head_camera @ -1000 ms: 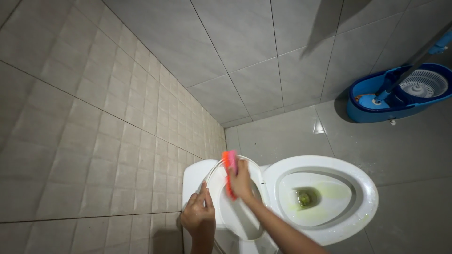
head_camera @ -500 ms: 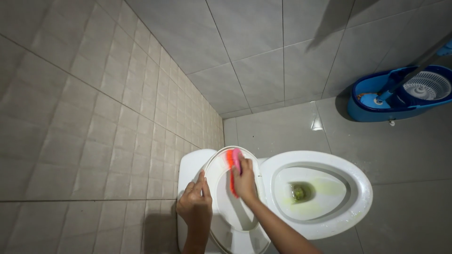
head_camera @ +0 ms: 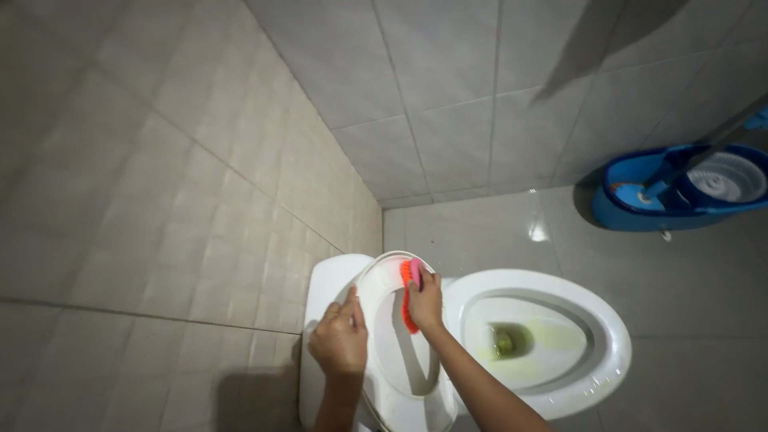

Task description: The person scrubs the toilet seat, lid, and bowl using a pink sponge. They lift the lid to clean underneath and continue scrubbing the exterior and interior surfaces.

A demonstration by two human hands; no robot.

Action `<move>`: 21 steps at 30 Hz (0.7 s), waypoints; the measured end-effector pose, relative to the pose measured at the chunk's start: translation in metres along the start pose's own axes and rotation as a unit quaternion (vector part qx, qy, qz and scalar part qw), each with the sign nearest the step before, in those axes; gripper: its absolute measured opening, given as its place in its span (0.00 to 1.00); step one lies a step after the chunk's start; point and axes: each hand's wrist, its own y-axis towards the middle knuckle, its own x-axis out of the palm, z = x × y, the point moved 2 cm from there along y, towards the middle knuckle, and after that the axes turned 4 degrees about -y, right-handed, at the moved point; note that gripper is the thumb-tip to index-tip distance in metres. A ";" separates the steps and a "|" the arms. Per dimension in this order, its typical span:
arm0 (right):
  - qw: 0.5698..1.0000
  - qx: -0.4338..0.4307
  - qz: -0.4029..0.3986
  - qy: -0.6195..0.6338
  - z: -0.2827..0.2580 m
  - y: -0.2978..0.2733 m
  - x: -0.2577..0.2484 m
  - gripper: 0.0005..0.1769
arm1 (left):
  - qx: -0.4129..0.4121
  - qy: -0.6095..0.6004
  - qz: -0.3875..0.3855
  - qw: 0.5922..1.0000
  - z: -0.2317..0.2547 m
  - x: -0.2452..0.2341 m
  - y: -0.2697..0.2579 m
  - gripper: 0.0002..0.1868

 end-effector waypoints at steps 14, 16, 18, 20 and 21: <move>0.999 -0.036 -0.012 0.006 -0.040 -0.029 -0.016 0.31 | -0.027 -0.049 -0.029 0.998 0.004 0.001 0.003 0.12; 0.999 -0.039 -0.019 0.009 -0.042 -0.033 -0.017 0.32 | -0.033 -0.051 -0.027 0.998 0.006 -0.001 0.001 0.12; 0.999 -0.020 0.003 0.025 -0.024 -0.011 -0.009 0.30 | -0.027 -0.037 -0.028 0.999 0.009 -0.006 0.003 0.12; 1.000 0.004 -0.010 0.022 -0.027 -0.008 -0.011 0.30 | -0.026 -0.040 -0.023 0.999 0.005 -0.003 0.004 0.12; 0.999 0.030 -0.025 0.018 -0.027 -0.006 -0.014 0.30 | -0.027 -0.041 -0.021 0.999 0.005 -0.001 0.004 0.12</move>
